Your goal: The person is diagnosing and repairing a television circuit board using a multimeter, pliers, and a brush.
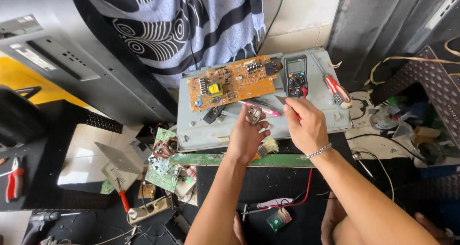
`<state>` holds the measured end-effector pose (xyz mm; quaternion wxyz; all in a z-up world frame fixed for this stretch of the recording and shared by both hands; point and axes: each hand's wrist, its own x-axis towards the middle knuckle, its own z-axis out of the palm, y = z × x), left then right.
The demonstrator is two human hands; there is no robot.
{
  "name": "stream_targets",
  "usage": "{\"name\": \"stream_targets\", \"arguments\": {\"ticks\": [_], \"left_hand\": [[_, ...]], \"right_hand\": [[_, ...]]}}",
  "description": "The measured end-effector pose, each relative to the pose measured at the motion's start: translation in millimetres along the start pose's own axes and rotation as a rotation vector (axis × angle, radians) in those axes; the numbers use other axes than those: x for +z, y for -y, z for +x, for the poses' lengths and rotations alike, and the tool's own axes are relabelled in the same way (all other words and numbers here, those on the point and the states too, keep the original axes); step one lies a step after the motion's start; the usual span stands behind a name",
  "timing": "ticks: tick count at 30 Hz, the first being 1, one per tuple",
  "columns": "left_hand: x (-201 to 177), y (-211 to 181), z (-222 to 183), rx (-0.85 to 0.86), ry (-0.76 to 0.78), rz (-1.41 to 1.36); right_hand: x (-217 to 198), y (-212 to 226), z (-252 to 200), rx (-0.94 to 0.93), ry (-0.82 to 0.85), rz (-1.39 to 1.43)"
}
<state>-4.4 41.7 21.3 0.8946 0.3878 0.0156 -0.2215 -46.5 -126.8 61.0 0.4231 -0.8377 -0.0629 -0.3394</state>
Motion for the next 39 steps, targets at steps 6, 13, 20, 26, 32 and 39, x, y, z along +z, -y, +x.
{"name": "stream_targets", "arguments": {"ticks": [6,13,20,26,32,39], "left_hand": [[-15.5,9.5,-9.0,-0.041,0.078,-0.097],[-1.4,7.1,-9.1,0.014,-0.013,0.071],[-1.2,31.1,5.3,0.018,-0.114,0.067],[6.6,41.1,12.2,0.034,-0.211,0.112],[11.0,40.2,14.3,0.029,-0.249,0.161],[6.2,37.0,18.3,0.013,-0.239,0.117]], "right_hand": [[-2.8,-9.2,-18.8,-0.027,0.023,-0.095],[-11.1,-12.0,-16.4,0.105,0.124,-0.119],[-9.6,-21.8,-23.4,0.067,0.24,-0.263],[-3.3,-35.8,-26.3,0.119,0.362,-0.398],[-3.2,-34.3,-23.8,0.147,0.393,-0.445],[-1.2,-36.3,-21.6,0.174,0.407,-0.397]]}}
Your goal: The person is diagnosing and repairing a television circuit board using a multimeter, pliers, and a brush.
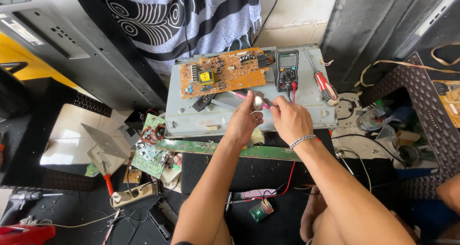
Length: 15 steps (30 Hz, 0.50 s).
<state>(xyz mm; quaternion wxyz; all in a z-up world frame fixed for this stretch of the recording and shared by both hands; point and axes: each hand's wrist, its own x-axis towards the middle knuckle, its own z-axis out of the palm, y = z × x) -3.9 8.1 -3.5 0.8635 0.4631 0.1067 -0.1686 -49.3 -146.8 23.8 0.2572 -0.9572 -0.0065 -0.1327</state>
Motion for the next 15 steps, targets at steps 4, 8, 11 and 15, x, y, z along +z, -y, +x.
{"name": "stream_targets", "arguments": {"ticks": [4,8,11,15], "left_hand": [[6.0,-5.5,-3.2,-0.01,0.037,0.039],[-1.2,-4.3,4.5,-0.032,0.069,0.041],[-4.1,-2.0,9.2,-0.059,0.107,0.003],[-6.4,2.7,11.8,-0.045,0.098,0.014]], "right_hand": [[1.4,1.3,0.1,-0.013,-0.001,-0.02],[-1.0,1.2,-1.0,-0.009,0.005,-0.004],[-0.9,-1.1,-1.2,-0.012,0.008,-0.013],[1.0,-3.0,-2.5,-0.029,0.006,0.0]]}}
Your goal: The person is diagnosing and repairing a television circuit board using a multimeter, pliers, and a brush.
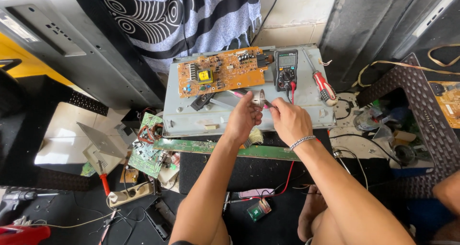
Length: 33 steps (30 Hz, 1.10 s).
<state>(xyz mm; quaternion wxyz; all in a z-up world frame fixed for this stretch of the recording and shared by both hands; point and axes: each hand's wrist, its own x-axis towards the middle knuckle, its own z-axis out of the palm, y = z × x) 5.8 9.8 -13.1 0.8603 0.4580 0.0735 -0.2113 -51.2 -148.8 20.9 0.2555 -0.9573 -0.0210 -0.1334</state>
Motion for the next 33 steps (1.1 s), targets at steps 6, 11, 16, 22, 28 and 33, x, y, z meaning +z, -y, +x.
{"name": "stream_targets", "arguments": {"ticks": [6,11,16,22,28,33], "left_hand": [[6.5,-4.8,-8.1,0.073,-0.115,0.047],[2.4,-2.9,-5.5,0.126,-0.197,0.21],[-2.4,-2.6,-3.5,0.202,-0.25,0.455],[-2.4,-0.5,-2.8,0.194,-0.171,0.681],[5.6,-4.8,-6.2,0.179,-0.224,0.771],[7.3,-10.2,-13.1,0.167,-0.257,0.798]], "right_hand": [[4.5,-1.6,-0.9,-0.039,-0.004,0.022],[9.2,0.1,2.0,-0.068,-0.018,-0.005],[7.4,5.5,2.5,-0.078,0.04,-0.055],[9.7,4.9,5.7,-0.046,0.104,-0.085],[21.2,0.6,13.3,-0.023,0.049,-0.19],[17.9,2.7,11.6,-0.055,0.079,-0.138]]}}
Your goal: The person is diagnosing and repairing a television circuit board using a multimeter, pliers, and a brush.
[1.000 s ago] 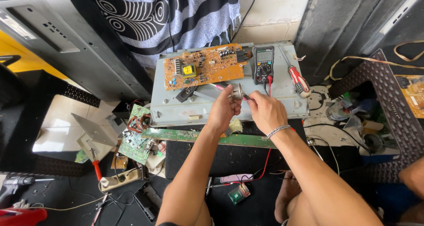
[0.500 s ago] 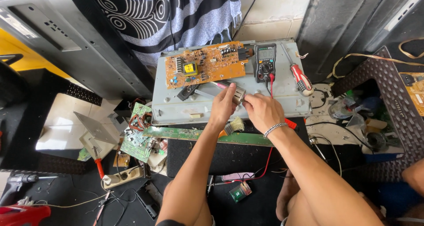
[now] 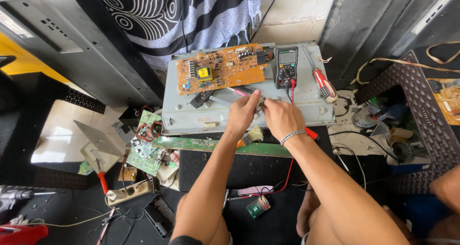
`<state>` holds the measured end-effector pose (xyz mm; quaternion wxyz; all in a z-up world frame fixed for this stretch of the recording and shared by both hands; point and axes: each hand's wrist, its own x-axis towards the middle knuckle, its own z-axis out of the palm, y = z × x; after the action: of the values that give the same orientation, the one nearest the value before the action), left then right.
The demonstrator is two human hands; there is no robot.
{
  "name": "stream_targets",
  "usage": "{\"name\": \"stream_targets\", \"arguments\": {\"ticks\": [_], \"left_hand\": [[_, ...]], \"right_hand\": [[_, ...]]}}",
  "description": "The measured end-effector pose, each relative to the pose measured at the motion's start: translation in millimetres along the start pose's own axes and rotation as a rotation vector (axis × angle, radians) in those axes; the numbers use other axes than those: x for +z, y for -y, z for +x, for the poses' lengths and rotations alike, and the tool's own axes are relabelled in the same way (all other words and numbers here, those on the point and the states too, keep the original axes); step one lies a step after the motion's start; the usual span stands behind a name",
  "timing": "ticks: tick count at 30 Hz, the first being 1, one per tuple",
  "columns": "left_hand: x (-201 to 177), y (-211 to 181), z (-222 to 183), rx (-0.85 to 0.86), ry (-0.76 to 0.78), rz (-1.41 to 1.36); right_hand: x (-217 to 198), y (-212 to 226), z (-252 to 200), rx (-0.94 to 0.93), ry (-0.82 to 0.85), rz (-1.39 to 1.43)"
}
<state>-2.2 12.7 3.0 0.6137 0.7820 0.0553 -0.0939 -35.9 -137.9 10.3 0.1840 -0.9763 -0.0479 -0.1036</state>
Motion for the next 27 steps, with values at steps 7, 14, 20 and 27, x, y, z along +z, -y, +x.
{"name": "stream_targets", "arguments": {"ticks": [7,14,20,27], "left_hand": [[-4.3,-8.6,-0.6,-0.039,-0.06,0.063],[2.8,-10.4,6.2,-0.077,-0.081,0.057],[3.9,-7.8,6.2,-0.086,-0.094,0.03],[-0.4,-8.2,2.2,-0.11,-0.124,0.022]], "right_hand": [[10.5,-7.2,6.7,-0.044,-0.029,-0.03],[7.0,-5.0,4.4,-0.014,-0.067,-0.06],[5.7,-1.2,4.5,-0.008,-0.009,0.006],[-9.8,13.8,1.5,0.054,0.074,0.132]]}}
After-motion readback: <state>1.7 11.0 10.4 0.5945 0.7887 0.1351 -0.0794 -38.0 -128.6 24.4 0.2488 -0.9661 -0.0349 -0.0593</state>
